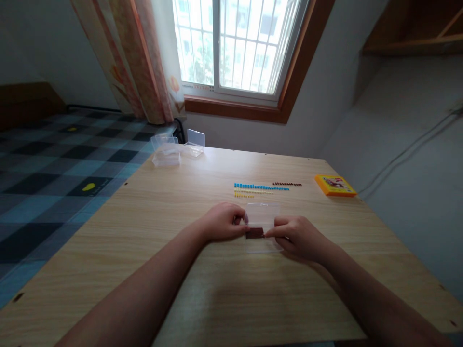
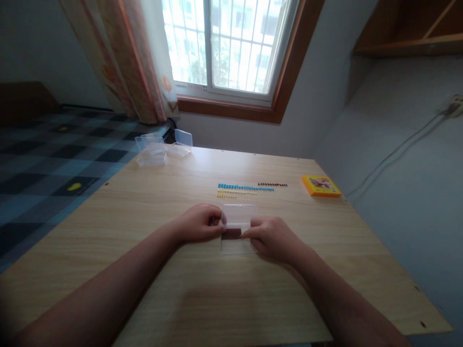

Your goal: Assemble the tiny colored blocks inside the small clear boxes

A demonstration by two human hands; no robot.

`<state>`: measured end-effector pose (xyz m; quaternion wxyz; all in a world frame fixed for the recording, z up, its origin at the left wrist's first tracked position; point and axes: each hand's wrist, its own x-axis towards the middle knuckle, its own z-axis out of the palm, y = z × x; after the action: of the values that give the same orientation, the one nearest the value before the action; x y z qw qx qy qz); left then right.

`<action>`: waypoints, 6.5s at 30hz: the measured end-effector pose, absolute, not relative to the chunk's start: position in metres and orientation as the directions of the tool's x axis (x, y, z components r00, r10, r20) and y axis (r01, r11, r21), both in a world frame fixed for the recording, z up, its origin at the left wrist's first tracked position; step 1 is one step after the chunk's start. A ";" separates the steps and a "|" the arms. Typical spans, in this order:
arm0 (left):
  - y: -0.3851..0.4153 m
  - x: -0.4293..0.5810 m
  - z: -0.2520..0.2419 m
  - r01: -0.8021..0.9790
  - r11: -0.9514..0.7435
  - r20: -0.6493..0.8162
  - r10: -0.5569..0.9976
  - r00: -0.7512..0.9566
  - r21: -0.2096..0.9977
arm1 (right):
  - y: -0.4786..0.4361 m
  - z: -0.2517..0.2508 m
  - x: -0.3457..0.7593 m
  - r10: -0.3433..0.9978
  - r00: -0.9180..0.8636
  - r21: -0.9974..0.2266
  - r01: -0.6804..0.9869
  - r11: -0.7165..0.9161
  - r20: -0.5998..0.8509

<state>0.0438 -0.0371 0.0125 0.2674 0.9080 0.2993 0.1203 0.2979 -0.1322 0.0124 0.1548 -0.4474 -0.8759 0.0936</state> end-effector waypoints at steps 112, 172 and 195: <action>-0.037 0.043 0.019 0.507 -0.666 0.046 0.628 0.777 0.547 | -0.075 0.001 0.407 0.974 0.224 -0.638 0.755 -0.152 0.033; -0.039 0.044 0.013 0.474 -0.698 0.094 0.607 0.789 0.536 | -0.133 0.013 0.292 0.813 -0.564 -0.392 0.722 0.570 0.143; -0.038 0.043 0.013 0.485 -0.692 0.090 0.618 0.781 0.534 | -0.134 0.017 0.294 0.789 -0.605 -0.418 0.692 0.588 0.109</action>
<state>0.0434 -0.0378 0.0128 0.2491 0.9103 0.3029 0.1326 0.2942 -0.1339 0.0168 0.1430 -0.4209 -0.8796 0.1690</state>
